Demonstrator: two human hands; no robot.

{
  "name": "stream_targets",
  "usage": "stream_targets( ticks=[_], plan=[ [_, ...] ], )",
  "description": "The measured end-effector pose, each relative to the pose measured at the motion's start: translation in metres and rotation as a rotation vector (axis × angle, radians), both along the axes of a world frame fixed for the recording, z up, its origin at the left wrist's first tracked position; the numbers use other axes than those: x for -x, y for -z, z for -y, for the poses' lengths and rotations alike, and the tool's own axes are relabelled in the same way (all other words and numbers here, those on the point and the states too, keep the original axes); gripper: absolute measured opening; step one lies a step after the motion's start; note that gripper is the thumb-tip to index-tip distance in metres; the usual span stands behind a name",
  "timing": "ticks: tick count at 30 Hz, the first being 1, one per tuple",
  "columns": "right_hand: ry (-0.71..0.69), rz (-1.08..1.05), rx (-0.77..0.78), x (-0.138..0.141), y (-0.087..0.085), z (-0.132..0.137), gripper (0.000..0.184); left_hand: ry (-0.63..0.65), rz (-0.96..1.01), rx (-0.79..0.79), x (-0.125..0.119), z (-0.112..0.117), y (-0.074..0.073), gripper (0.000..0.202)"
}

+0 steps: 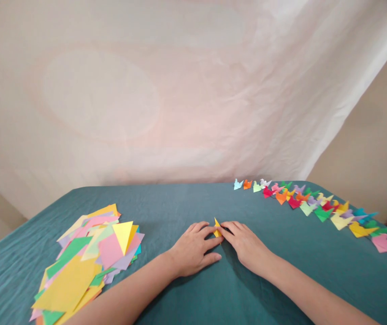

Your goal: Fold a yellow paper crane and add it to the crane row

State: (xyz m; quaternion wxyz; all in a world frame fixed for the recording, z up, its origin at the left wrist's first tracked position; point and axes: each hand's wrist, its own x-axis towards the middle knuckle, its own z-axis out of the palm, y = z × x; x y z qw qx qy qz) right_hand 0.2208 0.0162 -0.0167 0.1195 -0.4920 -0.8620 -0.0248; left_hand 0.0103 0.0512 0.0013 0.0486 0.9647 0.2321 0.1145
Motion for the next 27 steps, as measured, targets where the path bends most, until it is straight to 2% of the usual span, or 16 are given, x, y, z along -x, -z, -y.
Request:
stream_targets(
  ticks=[14,27],
  plan=[
    [0.062,0.079,-0.022,0.007,0.001,-0.008,0.038,0.0,0.022,0.013,0.002,-0.001,0.002,0.043],
    [0.035,-0.007,0.123,0.003,-0.009,-0.017,0.055,0.0,0.015,0.015,0.003,-0.002,0.002,0.045]
  ],
)
